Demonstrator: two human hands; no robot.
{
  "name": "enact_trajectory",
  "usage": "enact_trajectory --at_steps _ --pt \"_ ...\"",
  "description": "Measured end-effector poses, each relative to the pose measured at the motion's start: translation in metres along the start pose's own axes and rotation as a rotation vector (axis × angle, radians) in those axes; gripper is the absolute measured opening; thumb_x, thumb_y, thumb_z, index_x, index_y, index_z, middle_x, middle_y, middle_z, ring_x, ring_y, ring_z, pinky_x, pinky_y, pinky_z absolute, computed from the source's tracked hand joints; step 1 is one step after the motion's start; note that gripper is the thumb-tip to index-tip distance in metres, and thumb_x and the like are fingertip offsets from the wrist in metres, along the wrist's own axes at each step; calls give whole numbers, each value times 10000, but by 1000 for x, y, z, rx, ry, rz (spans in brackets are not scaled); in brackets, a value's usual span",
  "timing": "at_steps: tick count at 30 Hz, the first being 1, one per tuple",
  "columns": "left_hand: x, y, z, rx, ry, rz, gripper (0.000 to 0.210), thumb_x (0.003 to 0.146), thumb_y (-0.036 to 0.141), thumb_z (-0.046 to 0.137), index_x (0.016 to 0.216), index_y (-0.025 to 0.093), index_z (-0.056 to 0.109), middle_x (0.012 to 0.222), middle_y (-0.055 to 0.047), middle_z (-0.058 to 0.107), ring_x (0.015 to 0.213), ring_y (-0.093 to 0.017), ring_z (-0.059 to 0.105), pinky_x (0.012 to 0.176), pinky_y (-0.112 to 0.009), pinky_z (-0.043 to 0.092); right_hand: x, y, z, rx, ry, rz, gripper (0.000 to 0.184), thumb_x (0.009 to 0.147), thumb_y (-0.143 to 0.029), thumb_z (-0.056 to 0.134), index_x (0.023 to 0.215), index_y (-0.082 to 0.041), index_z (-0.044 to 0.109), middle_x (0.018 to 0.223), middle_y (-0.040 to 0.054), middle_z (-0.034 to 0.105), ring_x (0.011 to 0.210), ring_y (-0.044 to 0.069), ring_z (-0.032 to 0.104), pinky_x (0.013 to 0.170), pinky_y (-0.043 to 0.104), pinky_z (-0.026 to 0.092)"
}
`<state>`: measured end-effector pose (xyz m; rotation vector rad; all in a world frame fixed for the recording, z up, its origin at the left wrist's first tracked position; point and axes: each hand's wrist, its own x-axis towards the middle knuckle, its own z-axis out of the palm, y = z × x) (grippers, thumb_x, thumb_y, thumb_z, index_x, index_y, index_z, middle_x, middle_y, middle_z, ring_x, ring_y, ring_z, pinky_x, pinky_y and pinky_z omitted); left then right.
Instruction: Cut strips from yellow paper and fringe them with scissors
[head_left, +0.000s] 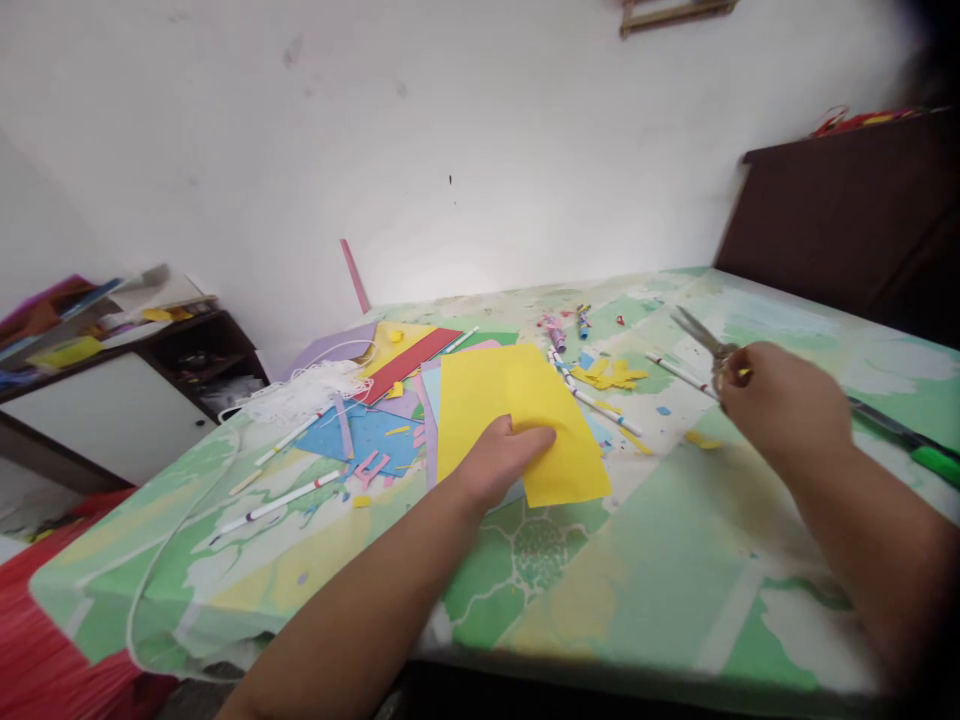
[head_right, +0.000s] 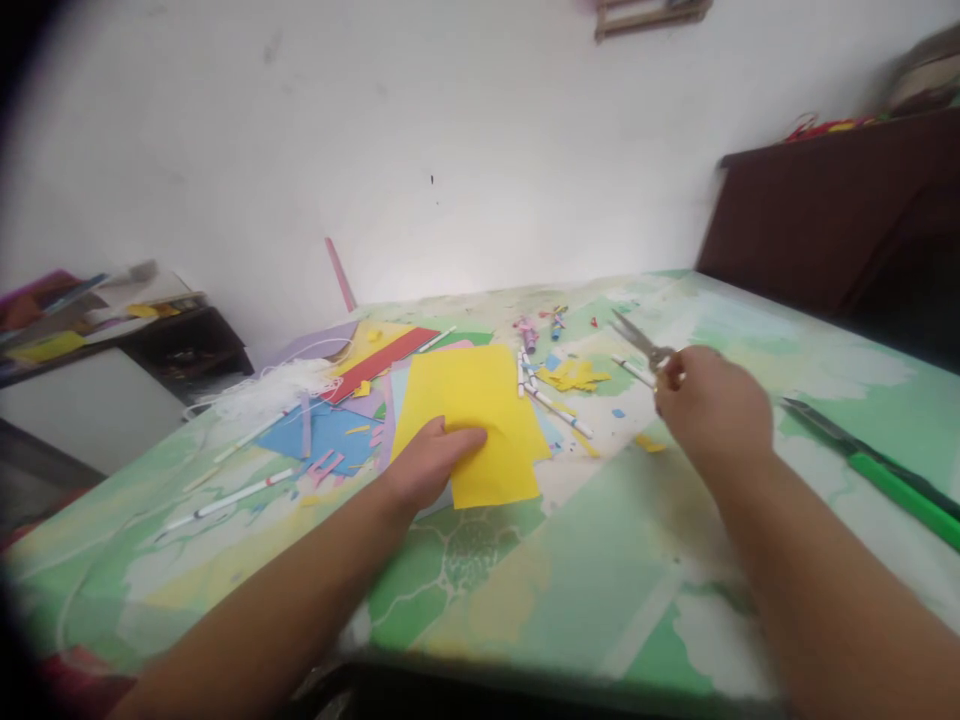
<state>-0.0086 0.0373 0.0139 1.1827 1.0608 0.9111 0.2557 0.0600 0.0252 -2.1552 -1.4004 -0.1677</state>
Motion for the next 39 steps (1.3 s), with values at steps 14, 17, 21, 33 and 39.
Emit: enact_trajectory --at_steps 14,17,21,33,39 --pt "-4 4 0 -93 -167 -12 253 611 130 498 838 186 592 782 -40 653 638 -142 602 606 -257 452 -7 1 -4 518 97 10 378 731 -496 508 904 -161 534 942 163 592 863 268 520 717 390 350" --pt "-1 3 -1 -257 -212 -56 259 615 165 543 865 169 611 848 -67 660 717 -167 614 671 -297 459 -36 -34 6 689 -160 -104 378 709 -563 508 762 -190 547 737 65 628 688 197 568 641 330 420" --pt "-2 2 0 -214 -229 -50 264 619 261 636 846 125 633 849 -97 661 725 -174 607 701 -304 442 -65 -59 16 1211 -586 -159 301 714 -495 556 736 -196 544 744 44 620 685 176 566 670 324 448" --pt "-16 -1 10 10 -361 -162 345 570 307 719 866 142 650 834 -69 654 679 -150 594 649 -276 436 -71 -56 9 1419 -584 -28 284 634 -367 686 818 -213 535 733 -1 591 655 163 556 596 292 429" --pt "-14 0 5 56 -291 -80 264 590 284 710 812 145 672 820 -62 664 674 -142 592 653 -261 444 -66 -49 11 1287 -495 -87 257 660 -404 667 760 -216 524 657 -34 535 605 118 498 581 262 388"
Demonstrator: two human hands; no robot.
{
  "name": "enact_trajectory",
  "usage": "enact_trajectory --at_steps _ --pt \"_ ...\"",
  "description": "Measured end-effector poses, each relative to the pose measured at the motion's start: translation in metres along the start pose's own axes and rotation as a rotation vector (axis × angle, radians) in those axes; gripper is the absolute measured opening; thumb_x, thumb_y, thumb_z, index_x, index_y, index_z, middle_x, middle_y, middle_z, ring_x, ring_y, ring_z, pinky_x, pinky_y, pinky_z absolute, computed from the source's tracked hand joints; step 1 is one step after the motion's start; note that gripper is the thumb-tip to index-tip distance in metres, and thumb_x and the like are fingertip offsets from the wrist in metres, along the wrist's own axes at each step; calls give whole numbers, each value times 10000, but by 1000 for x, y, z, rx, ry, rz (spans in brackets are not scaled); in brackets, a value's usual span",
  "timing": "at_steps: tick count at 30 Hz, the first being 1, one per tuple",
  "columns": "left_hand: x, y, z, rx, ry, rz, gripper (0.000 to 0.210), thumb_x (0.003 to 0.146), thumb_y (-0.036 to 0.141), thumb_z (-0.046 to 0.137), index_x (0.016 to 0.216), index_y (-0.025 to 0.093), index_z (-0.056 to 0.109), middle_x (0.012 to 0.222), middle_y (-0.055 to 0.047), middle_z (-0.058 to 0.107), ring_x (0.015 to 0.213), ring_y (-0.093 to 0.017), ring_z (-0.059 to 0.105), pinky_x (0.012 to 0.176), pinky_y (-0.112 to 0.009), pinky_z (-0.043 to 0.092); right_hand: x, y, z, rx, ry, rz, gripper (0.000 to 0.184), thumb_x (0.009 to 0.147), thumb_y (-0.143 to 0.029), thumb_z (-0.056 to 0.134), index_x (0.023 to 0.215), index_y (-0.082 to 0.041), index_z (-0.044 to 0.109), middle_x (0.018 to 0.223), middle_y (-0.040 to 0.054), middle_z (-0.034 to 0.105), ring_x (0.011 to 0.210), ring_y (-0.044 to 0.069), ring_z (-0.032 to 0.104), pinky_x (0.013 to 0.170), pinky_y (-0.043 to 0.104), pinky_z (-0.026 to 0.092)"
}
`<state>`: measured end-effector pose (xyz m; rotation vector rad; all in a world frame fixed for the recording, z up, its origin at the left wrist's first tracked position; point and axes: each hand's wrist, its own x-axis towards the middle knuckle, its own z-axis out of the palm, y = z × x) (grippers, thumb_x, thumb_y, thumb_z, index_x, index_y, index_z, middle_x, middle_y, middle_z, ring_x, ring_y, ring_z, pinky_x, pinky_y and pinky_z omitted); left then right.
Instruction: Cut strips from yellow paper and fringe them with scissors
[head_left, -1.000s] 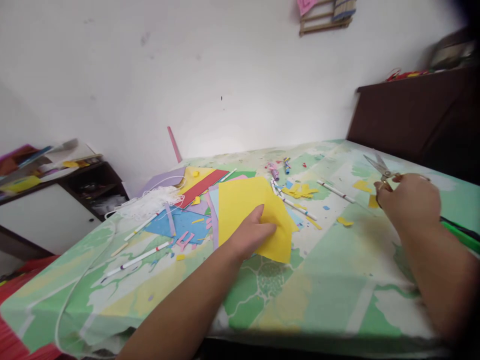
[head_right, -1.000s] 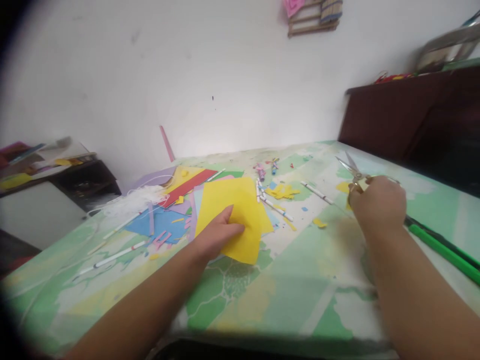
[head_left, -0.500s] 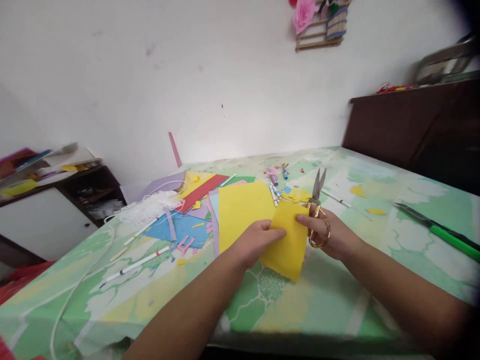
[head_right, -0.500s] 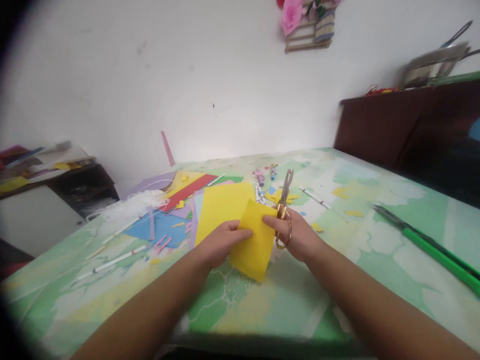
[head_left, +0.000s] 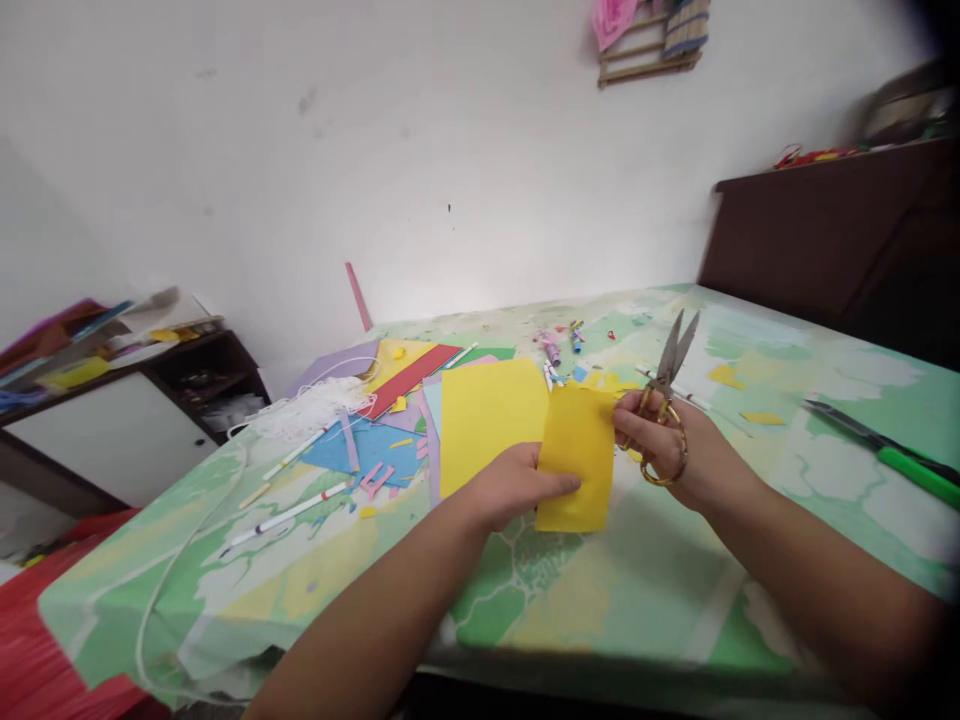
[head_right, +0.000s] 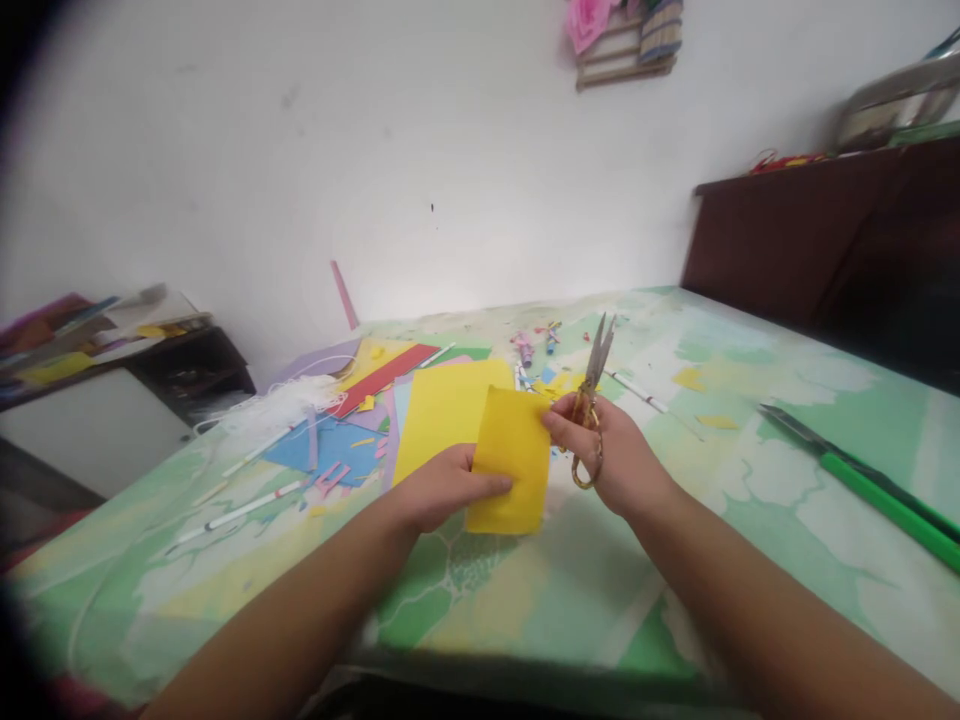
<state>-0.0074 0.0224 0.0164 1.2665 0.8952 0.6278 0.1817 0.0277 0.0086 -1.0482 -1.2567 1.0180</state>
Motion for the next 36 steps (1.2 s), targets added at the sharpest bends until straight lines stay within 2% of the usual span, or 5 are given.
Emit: enact_trajectory --at_steps 9,15,20,24,36 --pt "-7 11 -10 59 -87 -50 263 641 314 674 843 145 679 868 -81 676 723 -165 619 680 -265 461 -1 2 1 16 29 69 238 643 -312 671 776 -206 505 656 -36 519 585 114 491 558 267 373" --pt "-7 11 -10 -13 -5 -41 227 642 291 673 810 138 679 864 -95 684 714 -166 626 670 -264 464 2 5 3 116 32 100 196 664 -297 656 720 -201 494 616 -30 523 572 108 486 554 265 370" --pt "-4 12 -7 -151 151 36 196 615 251 691 760 123 661 778 -79 682 653 -151 619 646 -273 465 6 13 2 149 -101 177 213 650 -346 647 671 -204 489 556 -32 474 538 113 455 529 273 370" --pt "0 14 -9 -374 298 203 255 636 259 678 855 136 635 851 -78 676 725 -166 628 694 -303 476 6 20 1 56 -96 194 231 676 -380 619 627 -202 480 539 -36 441 517 108 415 510 270 328" --pt "-4 22 -11 -598 383 412 314 716 267 625 1018 212 563 1025 -34 636 920 -180 604 817 -348 472 -17 -1 11 -606 -152 44 306 689 -504 540 600 -219 470 526 -29 399 513 129 368 481 271 299"
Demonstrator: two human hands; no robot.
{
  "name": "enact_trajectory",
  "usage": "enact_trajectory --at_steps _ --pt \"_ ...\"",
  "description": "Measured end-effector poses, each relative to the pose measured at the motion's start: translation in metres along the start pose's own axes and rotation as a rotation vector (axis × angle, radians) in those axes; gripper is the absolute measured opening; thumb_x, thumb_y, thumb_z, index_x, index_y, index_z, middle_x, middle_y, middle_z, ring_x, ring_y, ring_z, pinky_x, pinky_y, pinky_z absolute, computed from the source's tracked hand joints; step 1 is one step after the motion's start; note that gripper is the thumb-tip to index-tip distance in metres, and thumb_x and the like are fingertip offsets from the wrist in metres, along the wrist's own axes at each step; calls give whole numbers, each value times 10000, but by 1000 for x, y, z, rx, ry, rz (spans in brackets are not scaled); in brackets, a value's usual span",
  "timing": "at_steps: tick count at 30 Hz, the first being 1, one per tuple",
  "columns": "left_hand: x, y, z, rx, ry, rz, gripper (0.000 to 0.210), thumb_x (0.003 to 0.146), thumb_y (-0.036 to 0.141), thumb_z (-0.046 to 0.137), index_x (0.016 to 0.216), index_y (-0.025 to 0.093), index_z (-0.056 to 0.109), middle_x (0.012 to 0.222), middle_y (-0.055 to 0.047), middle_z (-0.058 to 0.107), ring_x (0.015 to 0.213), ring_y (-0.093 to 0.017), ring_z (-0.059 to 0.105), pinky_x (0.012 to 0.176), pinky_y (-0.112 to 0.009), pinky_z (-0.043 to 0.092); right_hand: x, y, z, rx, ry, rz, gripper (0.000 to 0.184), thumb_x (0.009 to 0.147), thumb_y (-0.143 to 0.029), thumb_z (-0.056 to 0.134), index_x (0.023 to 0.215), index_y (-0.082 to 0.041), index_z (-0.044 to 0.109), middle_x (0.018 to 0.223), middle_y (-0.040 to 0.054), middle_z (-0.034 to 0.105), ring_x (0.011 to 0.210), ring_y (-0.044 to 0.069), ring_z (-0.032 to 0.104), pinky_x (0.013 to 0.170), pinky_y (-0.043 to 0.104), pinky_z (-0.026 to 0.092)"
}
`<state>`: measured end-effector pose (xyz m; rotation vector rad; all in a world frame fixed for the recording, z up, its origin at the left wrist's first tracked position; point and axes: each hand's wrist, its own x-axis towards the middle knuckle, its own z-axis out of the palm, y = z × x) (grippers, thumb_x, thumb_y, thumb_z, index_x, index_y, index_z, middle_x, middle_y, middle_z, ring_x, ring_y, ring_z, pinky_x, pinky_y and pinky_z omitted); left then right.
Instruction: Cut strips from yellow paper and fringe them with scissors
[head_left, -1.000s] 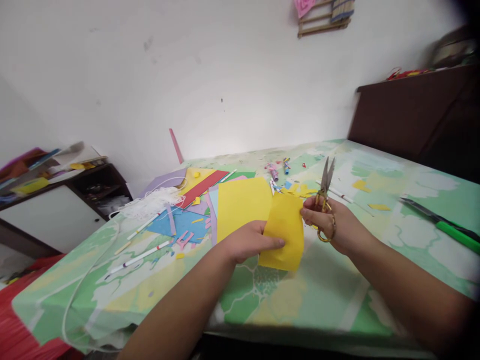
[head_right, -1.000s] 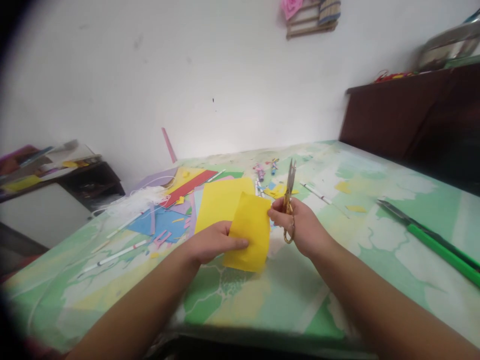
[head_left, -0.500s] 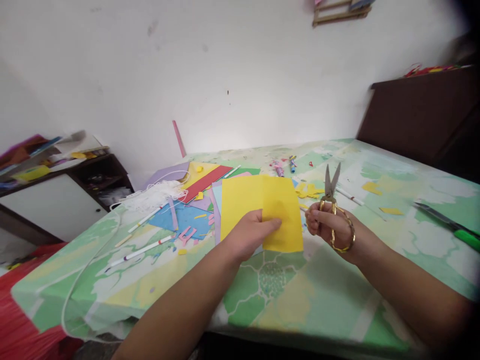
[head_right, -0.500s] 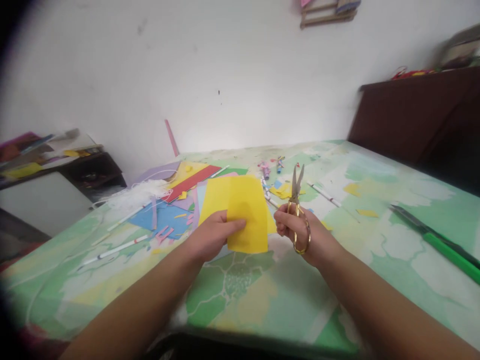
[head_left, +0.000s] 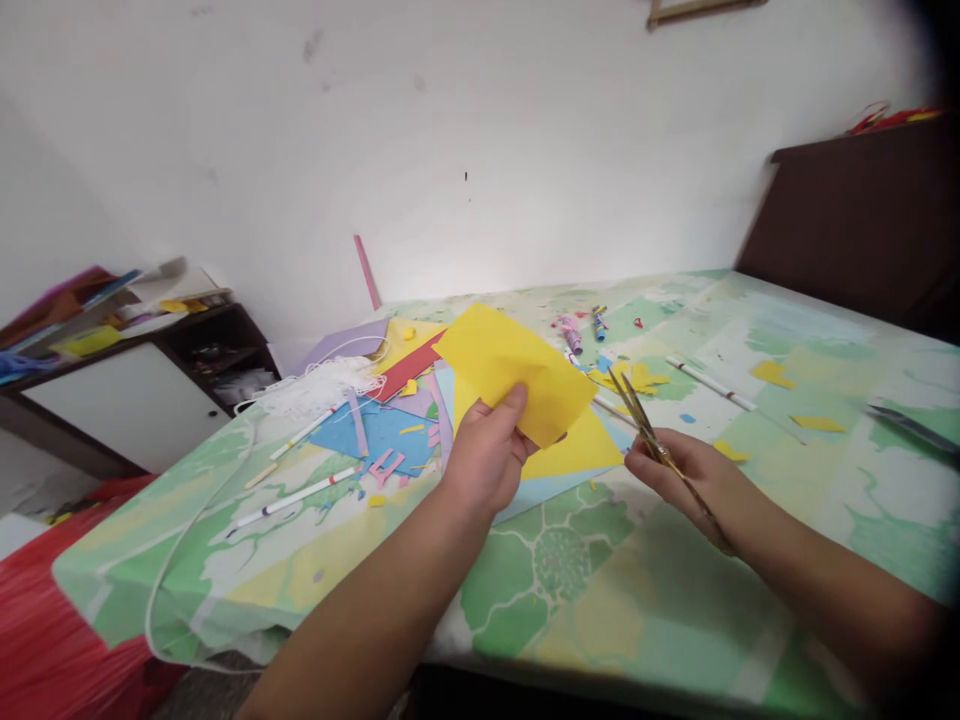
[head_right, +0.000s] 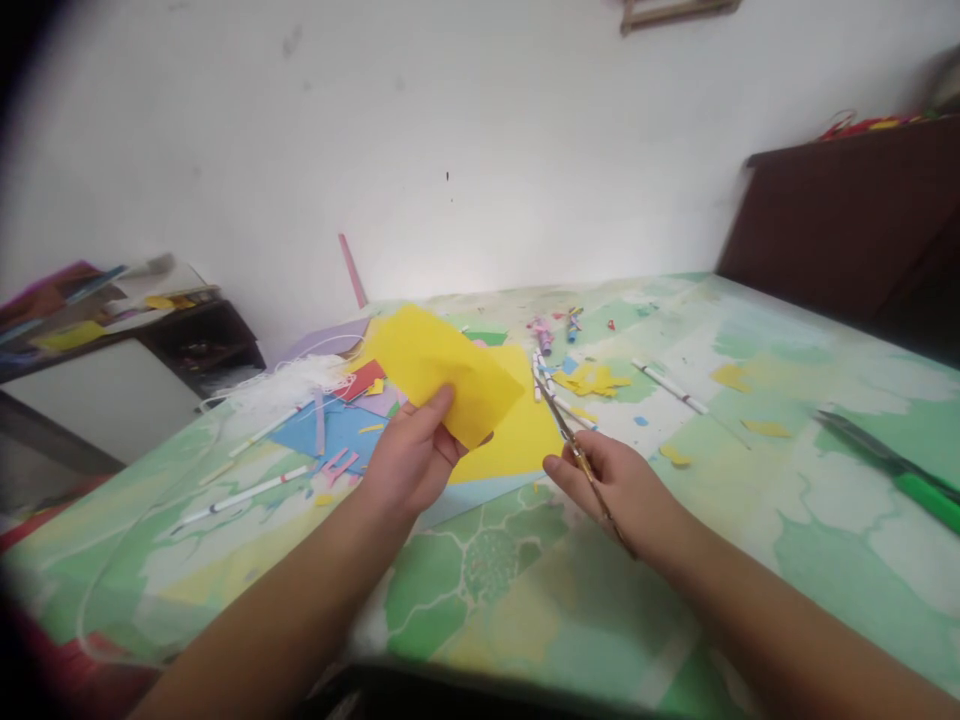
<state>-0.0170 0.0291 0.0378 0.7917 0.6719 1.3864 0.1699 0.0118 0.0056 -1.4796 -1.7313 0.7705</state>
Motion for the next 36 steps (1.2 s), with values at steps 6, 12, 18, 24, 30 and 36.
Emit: enact_trajectory --at_steps 6,12,18,24,30,36 --pt "0 0 0 -83 -76 10 310 728 173 577 1033 223 559 1073 -37 620 986 -181 575 845 -360 446 1 1 2 -172 -5 -28 343 710 -534 501 595 -221 421 544 -20 444 521 142 406 491 279 318" --pt "-1 -5 0 128 -86 -98 218 683 142 552 893 158 611 892 -42 655 815 -163 606 743 -313 462 3 4 0 149 51 -9 262 737 -475 534 719 -221 468 714 1 559 645 156 514 608 289 413" --pt "-6 -5 -4 683 -355 -378 148 654 154 587 787 127 646 722 -20 623 624 -103 556 604 -227 417 10 14 4 667 -75 -5 255 681 -397 643 805 -211 521 821 24 625 737 182 584 685 325 466" --pt "-3 -12 -9 394 -412 -275 384 648 328 677 997 194 592 958 -66 613 765 -156 592 624 -275 469 9 -5 3 946 178 -98 233 691 -292 637 918 -255 599 928 23 642 841 201 596 657 307 485" --pt "-6 -41 6 216 -328 -261 396 617 292 719 985 185 621 1036 -89 607 898 -178 571 768 -328 467 4 -13 7 973 248 -127 176 730 -305 598 899 -259 580 886 26 617 791 182 582 620 295 470" --pt "-2 -27 15 132 -20 -40 209 688 267 650 855 141 633 811 -45 648 744 -149 615 721 -328 505 1 1 1 401 246 30 276 697 -471 586 735 -202 541 661 6 561 624 154 531 603 294 430"
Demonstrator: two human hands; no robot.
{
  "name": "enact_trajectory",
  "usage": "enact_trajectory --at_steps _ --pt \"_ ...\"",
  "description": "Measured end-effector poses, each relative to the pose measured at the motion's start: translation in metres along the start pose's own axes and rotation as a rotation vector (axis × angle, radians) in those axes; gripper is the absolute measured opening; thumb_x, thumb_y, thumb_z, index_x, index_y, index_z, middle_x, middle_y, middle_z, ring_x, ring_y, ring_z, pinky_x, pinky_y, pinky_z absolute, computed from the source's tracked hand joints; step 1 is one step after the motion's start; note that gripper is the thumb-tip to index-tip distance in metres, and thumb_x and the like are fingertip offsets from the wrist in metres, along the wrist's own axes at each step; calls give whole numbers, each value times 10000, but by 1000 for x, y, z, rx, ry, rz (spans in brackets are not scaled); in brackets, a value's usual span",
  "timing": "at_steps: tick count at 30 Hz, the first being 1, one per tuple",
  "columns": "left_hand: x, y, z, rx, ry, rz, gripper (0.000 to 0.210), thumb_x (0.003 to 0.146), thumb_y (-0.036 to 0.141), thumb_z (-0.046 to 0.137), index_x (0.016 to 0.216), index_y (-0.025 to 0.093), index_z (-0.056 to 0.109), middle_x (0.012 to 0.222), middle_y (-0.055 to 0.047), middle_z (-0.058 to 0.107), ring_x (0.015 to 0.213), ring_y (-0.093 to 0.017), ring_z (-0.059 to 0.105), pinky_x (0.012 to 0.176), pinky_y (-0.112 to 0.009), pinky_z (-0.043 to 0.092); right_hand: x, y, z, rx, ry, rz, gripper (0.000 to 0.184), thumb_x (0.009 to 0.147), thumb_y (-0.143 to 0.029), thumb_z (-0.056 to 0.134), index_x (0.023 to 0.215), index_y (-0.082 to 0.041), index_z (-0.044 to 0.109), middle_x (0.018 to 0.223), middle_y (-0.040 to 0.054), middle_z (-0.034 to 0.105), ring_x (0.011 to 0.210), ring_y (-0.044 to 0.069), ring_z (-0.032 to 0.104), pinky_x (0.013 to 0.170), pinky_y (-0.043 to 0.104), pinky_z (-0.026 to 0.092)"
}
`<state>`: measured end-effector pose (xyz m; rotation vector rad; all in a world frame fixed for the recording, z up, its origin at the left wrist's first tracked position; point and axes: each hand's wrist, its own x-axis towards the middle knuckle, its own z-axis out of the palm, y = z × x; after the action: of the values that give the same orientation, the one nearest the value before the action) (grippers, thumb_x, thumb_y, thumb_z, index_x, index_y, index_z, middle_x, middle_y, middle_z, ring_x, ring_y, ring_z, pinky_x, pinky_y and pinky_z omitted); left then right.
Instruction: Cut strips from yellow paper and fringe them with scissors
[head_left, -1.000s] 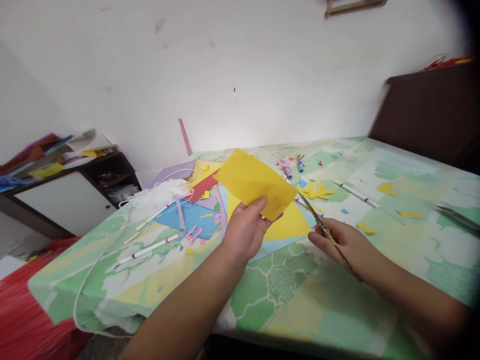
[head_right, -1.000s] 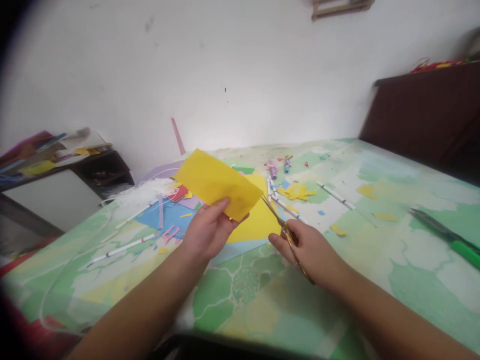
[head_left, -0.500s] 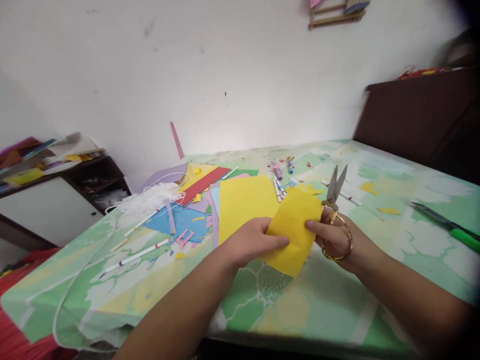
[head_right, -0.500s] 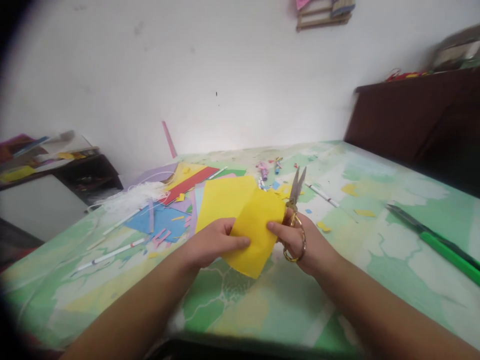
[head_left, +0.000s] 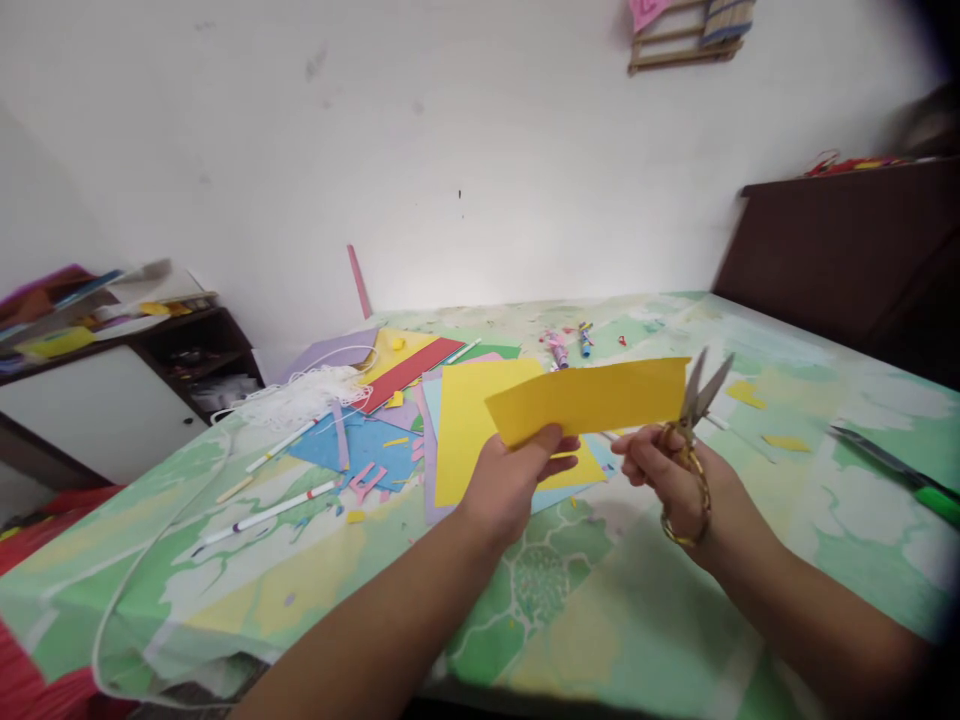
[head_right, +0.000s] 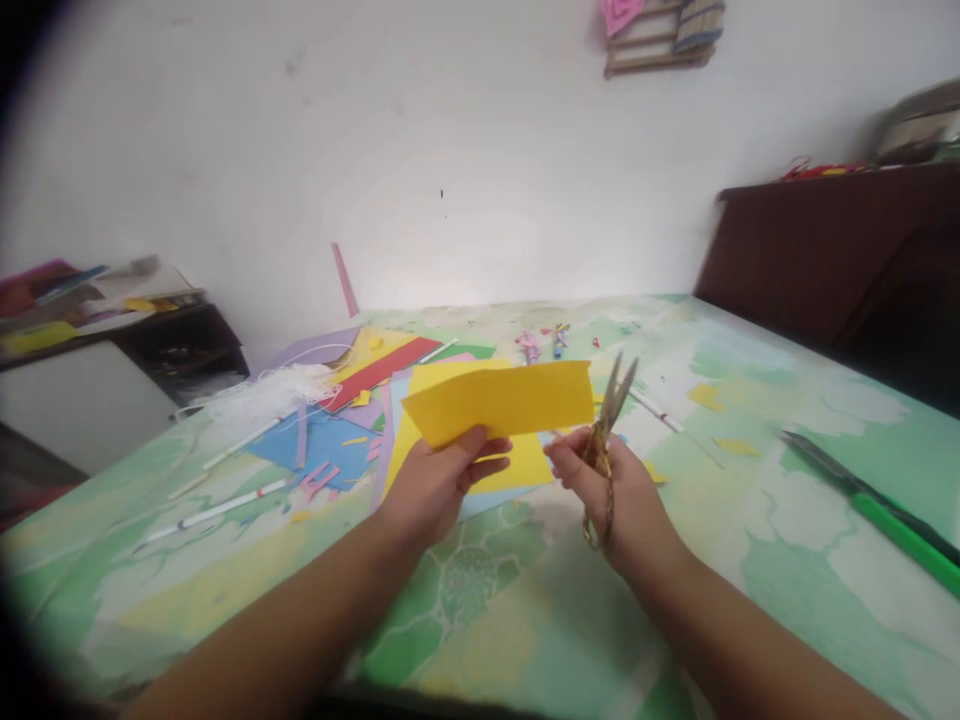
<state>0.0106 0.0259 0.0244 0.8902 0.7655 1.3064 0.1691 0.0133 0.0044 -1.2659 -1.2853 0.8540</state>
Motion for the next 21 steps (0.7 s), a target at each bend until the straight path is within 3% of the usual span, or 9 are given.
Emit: enact_trajectory --at_steps 3,7,12,16,21 --pt "6 22 -2 -36 4 86 223 673 222 662 882 149 629 917 -49 656 838 -163 623 757 -323 510 -3 -3 -2 -336 -108 -33 306 718 -514 521 721 -208 511 632 -4 541 591 153 502 562 287 411" --pt "8 42 3 -16 40 146 188 662 221 673 815 120 633 778 -46 667 713 -146 643 685 -282 529 -9 -7 5 -496 -240 -65 343 735 -546 462 700 -206 474 623 -1 515 574 153 481 533 286 399" --pt "-2 35 18 63 36 105 161 666 232 671 787 128 645 753 -34 659 708 -134 638 646 -241 535 -12 -9 7 -343 -238 -160 381 757 -575 421 726 -200 477 659 6 501 619 149 480 575 281 399" --pt "-11 25 29 82 13 54 202 672 246 665 846 147 639 816 -33 653 737 -149 637 622 -245 536 -13 -8 5 -194 -267 -119 413 739 -605 442 739 -193 476 645 -4 475 598 132 450 548 266 384" --pt "-13 26 36 100 1 21 217 671 248 663 857 140 634 831 -49 653 730 -162 638 582 -239 529 -14 -10 5 -159 -271 -83 422 720 -612 464 692 -190 455 606 -15 441 563 116 400 511 258 349"
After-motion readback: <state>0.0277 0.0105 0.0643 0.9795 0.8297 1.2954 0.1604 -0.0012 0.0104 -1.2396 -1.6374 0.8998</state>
